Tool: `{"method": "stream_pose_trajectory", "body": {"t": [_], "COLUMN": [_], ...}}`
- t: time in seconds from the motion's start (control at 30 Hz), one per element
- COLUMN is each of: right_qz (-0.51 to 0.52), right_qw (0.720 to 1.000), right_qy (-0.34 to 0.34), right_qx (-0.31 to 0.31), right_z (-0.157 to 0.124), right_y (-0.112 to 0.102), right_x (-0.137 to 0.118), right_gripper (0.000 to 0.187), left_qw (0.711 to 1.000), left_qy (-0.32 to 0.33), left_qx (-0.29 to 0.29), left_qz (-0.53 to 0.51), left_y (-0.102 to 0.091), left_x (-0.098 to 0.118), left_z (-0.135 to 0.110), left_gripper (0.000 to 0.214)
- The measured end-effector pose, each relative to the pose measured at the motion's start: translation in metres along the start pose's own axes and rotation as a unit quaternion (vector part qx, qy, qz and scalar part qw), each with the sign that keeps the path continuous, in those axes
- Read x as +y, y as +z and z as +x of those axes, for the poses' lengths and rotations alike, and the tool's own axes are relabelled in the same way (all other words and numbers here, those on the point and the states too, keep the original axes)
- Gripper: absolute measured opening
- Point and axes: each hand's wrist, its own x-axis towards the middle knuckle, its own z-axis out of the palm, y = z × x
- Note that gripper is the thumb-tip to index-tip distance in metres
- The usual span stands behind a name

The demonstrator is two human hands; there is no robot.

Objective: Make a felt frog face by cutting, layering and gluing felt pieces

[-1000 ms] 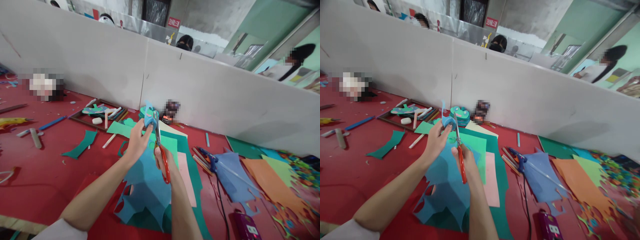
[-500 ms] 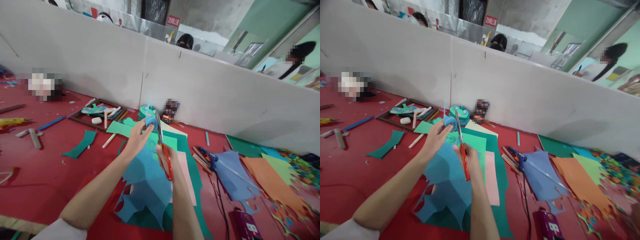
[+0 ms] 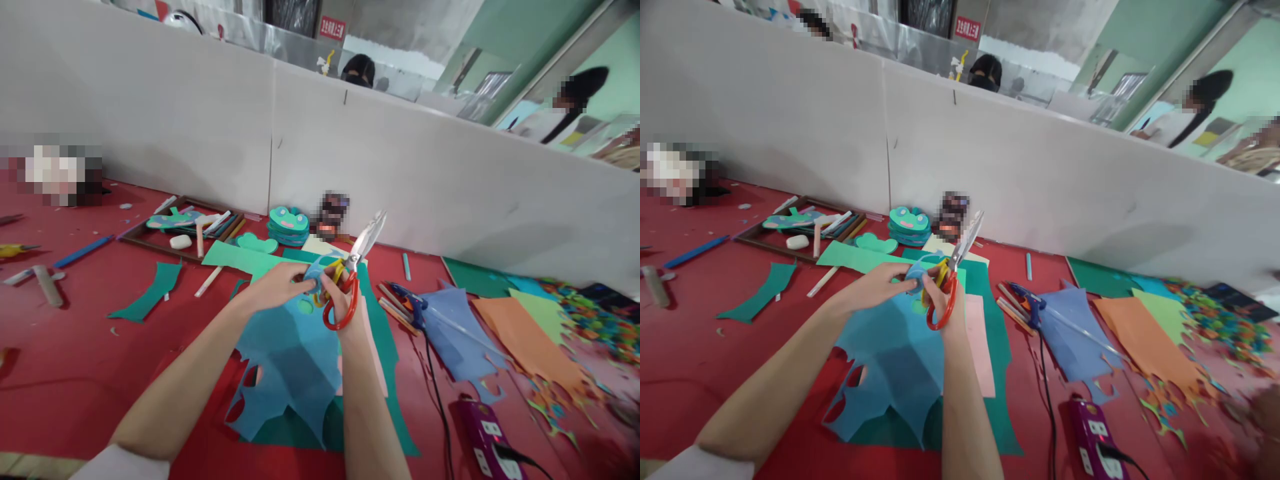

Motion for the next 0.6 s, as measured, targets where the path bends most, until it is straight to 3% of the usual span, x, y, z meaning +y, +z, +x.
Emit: {"method": "stream_pose_trajectory", "body": {"t": [0.23, 0.43, 0.6], "right_qz": [-0.012, -0.027, 0.007], "right_qw": [0.999, 0.996, 0.995], "right_qy": [-0.044, -0.042, -0.051], "right_qx": [0.009, 0.070, 0.085], "right_z": [-0.0038, -0.0052, -0.0027], "right_y": [0.0022, 0.0042, 0.0050], "right_x": [-0.0035, -0.0075, -0.0047], "right_gripper": [0.026, 0.025, 0.027], "left_qw": [1.000, 0.996, 0.992], "left_qy": [0.000, 0.026, 0.046], "left_qx": [-0.007, 0.054, 0.085], "left_qz": [0.011, 0.063, 0.083], "left_y": [0.0024, 0.0062, 0.0094], "left_x": [-0.0035, -0.0063, -0.0065], "left_z": [0.0016, 0.0037, 0.0049], "left_gripper": [0.022, 0.028, 0.028]}}
